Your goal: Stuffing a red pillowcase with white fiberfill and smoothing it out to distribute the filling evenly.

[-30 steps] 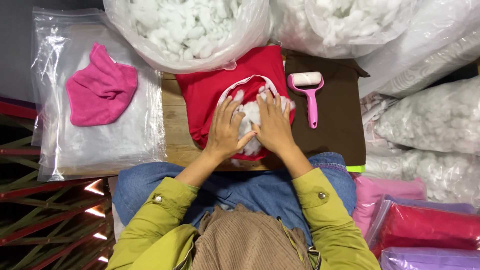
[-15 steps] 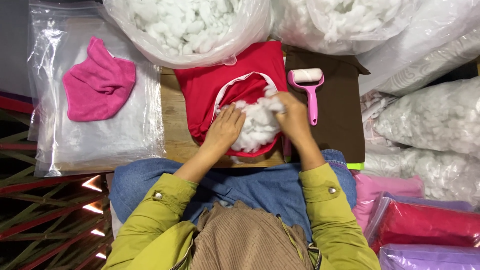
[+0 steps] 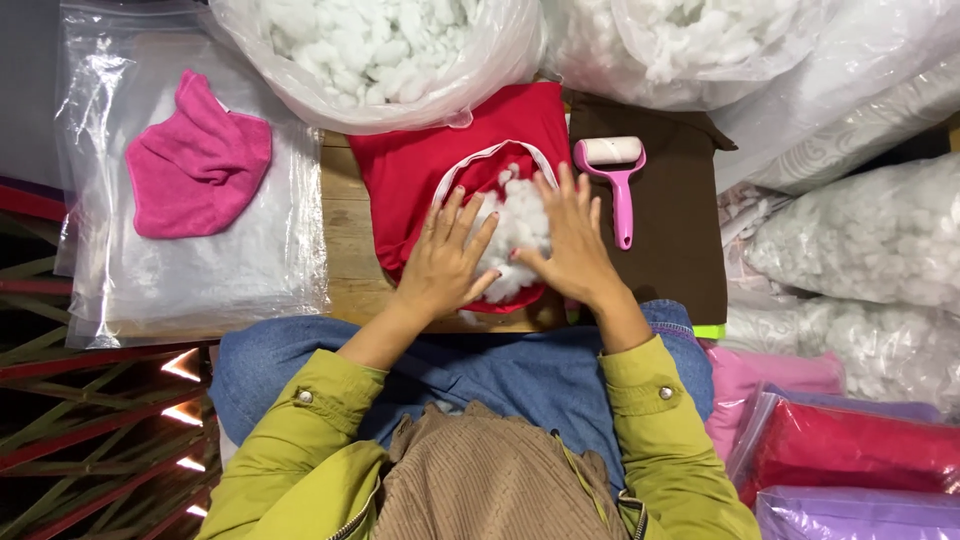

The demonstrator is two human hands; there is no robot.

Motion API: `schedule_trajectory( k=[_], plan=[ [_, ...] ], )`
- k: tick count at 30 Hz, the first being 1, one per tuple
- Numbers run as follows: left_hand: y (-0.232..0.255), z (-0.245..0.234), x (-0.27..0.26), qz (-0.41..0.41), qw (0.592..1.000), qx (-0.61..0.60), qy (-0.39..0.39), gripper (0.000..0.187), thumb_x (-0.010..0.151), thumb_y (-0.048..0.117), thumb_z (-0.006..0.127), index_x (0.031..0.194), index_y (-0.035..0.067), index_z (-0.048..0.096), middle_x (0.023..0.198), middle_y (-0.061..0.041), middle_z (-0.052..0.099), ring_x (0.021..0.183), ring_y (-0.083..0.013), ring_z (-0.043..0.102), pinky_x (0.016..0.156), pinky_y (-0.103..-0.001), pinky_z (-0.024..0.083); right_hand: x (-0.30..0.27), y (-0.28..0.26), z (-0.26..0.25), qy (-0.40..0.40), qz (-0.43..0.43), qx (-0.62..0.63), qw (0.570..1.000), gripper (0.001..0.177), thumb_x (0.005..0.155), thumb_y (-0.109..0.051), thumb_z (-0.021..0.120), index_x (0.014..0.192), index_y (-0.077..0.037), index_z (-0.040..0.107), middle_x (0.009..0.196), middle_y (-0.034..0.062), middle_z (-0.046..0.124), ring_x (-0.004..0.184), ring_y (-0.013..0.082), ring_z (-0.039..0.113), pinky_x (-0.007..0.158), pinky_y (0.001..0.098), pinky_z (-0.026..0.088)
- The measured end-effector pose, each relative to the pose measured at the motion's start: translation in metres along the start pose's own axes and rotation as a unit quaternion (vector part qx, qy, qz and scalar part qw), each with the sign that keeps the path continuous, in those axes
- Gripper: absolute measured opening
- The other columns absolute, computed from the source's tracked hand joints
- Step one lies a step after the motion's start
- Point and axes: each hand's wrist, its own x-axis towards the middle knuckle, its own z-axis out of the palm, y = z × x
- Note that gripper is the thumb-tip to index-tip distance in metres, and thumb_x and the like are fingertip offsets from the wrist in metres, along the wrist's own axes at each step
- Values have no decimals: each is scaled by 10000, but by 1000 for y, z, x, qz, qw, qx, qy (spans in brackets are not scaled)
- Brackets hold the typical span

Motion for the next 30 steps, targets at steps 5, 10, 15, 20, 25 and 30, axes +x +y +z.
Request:
schedule_trajectory(
  k=[5,10,15,20,25,30],
  plan=[
    [-1,93,-55,-39,995,55,-76,355,950,158,542,1254,14,654,1468,-226,548,1441,-391,450,1188,-545,307,7,24,102,-77,-76,-199,974,885,812,-283,764,1592,-151,366,1650,305,244,1490,572,231,1126,752,234],
    [-18,114,-69,-54,990,71,-108,373,970,123,485,1281,-4,649,1471,-224,552,1417,-383,475,1160,-531,366,23,55,117,-8,-66,-302,951,596,954,-126,578,1542,-111,482,1597,247,416,1459,498,376,1113,691,316],
    [-9,38,-32,-30,981,-51,-185,805,674,369,723,1378,30,528,1516,-229,455,1466,-429,382,1199,-575,302,14,19,54,-140,-8,-80,987,1095,719,-208,826,1643,-183,239,1705,189,140,1524,551,110,1167,709,231],
    [3,23,-15,-12,997,-76,-24,720,859,560,645,1367,61,535,1576,-236,397,1498,-459,329,1207,-592,253,1,20,-9,-46,-103,73,991,998,663,-244,896,1560,-215,458,1670,237,265,1473,588,225,1165,668,254],
    [10,44,-11,42,998,-27,-25,714,981,604,490,1562,196,411,1645,-171,350,1533,-426,281,1242,-609,148,7,47,5,68,40,64,995,624,993,-324,651,1566,-189,445,1606,202,391,1455,423,396,1148,567,372],
    [-7,95,-41,-67,981,-9,-183,711,904,299,553,1545,38,393,1621,-173,372,1544,-332,275,1256,-518,211,5,12,57,-33,-14,6,999,779,949,-372,656,1580,-15,370,1583,282,412,1481,411,389,1213,564,241]
  ],
)
